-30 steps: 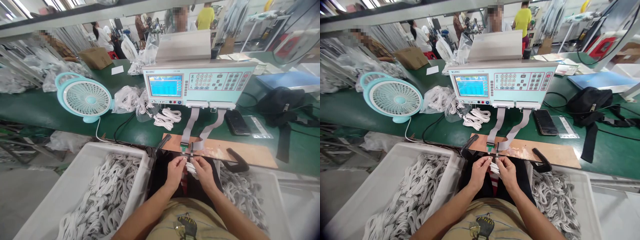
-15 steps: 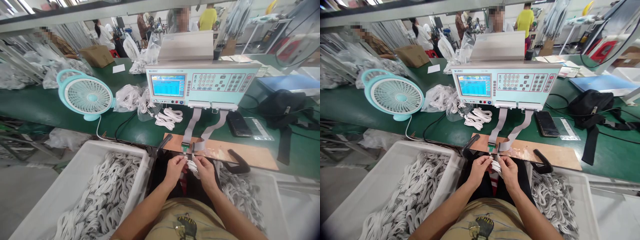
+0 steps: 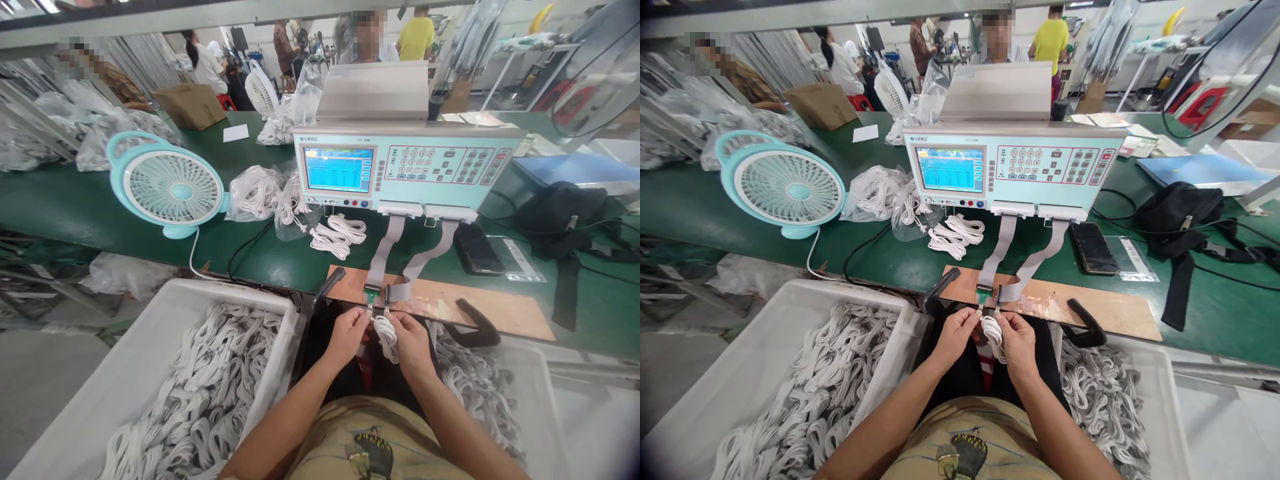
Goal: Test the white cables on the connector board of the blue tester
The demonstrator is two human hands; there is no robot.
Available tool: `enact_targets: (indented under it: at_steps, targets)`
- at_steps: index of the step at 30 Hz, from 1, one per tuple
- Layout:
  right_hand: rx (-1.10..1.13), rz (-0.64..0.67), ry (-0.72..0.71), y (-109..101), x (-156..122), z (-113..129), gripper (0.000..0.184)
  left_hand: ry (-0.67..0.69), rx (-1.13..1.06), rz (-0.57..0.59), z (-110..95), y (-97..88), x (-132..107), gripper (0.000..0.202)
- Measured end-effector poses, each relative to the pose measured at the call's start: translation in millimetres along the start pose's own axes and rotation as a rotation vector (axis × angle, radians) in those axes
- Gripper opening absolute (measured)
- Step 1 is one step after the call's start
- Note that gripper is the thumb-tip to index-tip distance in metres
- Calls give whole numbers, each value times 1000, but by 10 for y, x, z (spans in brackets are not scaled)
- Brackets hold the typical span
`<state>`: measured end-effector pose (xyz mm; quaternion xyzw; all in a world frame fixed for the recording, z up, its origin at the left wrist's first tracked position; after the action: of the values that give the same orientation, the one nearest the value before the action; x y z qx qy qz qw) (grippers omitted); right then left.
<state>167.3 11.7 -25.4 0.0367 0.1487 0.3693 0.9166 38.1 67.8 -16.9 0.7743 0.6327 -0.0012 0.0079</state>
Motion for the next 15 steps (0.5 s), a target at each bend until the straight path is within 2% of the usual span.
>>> enact_targets:
  at_steps: [5,11,15]
  targets:
    - [116,-4,118,35,19,-63,30,63,32,-18,-36,-28,-10,30]
    - [76,13,117,14,34,-53,30,180,119,-50,-21,-15,39,29]
    - [33,33,98,4,41,-41,30,167,118,-92,14,-20,60,27]
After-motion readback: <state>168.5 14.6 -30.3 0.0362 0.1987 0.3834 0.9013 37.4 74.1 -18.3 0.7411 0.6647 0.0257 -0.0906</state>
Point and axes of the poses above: each hand's wrist, its own x-axis towards the middle knuckle, its own y-axis out of the palm, z = x × y, the point moved 7 cm from there along x, towards the middle knuckle, and after that the axes turned 14 degrees about -z, right-handed, at the moved point
